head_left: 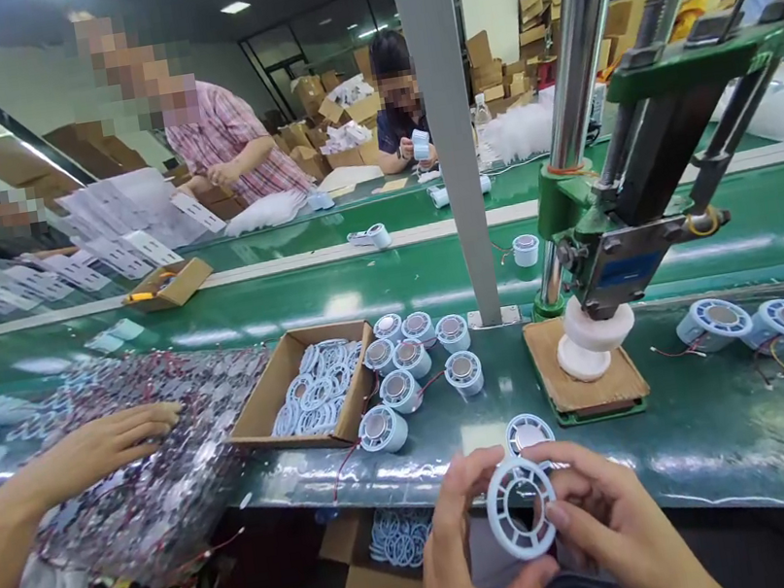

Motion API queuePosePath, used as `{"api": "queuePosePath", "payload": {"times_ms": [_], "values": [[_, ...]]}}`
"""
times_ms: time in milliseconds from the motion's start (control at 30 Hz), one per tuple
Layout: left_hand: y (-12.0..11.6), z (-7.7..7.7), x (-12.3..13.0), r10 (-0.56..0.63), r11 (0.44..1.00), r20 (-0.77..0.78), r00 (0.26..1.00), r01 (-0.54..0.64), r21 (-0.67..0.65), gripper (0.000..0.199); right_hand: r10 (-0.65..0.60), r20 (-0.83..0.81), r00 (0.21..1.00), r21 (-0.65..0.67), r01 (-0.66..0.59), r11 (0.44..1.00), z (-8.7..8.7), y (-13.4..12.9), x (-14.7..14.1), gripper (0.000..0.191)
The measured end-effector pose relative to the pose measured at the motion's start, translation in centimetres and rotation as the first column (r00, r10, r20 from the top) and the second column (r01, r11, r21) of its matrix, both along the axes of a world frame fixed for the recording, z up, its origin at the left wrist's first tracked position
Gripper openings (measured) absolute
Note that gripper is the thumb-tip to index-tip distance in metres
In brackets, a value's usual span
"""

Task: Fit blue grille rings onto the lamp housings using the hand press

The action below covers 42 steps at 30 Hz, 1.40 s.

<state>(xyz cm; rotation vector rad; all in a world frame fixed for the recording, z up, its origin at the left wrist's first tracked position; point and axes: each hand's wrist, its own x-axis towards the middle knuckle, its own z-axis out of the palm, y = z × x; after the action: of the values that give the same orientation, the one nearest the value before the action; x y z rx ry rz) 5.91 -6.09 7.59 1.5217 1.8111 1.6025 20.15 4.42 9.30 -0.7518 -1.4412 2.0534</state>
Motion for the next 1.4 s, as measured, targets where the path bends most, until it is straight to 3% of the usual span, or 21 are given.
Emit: {"api": "queuePosePath", "payload": {"times_ms": [133, 467, 667, 833, 1233, 1333, 1400], "values": [[0.3, -0.3, -1.1, -0.048, 0.993, 0.035, 0.998, 0.052, -0.107, 0.078, -0.039, 0.044, 0.998, -0.099, 0.043, 0.994, 0.7, 0.1, 0.2, 0.053], [0.3, 0.0, -1.7, -0.062, 0.991, -0.029, 0.998, 0.058, -0.120, 0.073, 0.054, 0.049, 0.997, -0.043, -0.052, 0.998, 1.1, 0.7, -0.3, 0.062], [0.3, -0.3, -1.6, -0.043, 0.978, 0.064, 0.997, 0.055, -0.203, 0.078, 0.070, 0.072, 0.995, -0.064, -0.065, 0.996, 1.3, 0.8, -0.5, 0.065], [0.0, -1.0, -1.9, -0.012, 0.966, 0.094, 0.996, 0.036, -0.254, 0.076, 0.047, 0.020, 0.999, -0.026, -0.047, 0.999, 0.9, 0.5, -0.1, 0.061], [-0.8, -1.7, -1.1, 0.091, 0.980, 0.116, 0.989, -0.068, -0.185, 0.065, 0.051, -0.043, 0.998, 0.143, -0.045, 0.989, -0.2, -0.7, 0.8, 0.043], [-0.8, -2.0, -1.6, 0.071, 0.978, 0.107, 0.992, -0.048, -0.201, 0.068, 0.004, -0.007, 1.000, 0.382, -0.001, 0.924, -0.6, -0.1, 1.1, 0.050], [-0.4, -2.1, -1.9, 0.061, 0.971, 0.113, 0.992, -0.033, -0.237, 0.069, -0.157, 0.035, 0.987, 0.630, 0.100, 0.770, -1.1, 1.0, 1.2, 0.052]]}}
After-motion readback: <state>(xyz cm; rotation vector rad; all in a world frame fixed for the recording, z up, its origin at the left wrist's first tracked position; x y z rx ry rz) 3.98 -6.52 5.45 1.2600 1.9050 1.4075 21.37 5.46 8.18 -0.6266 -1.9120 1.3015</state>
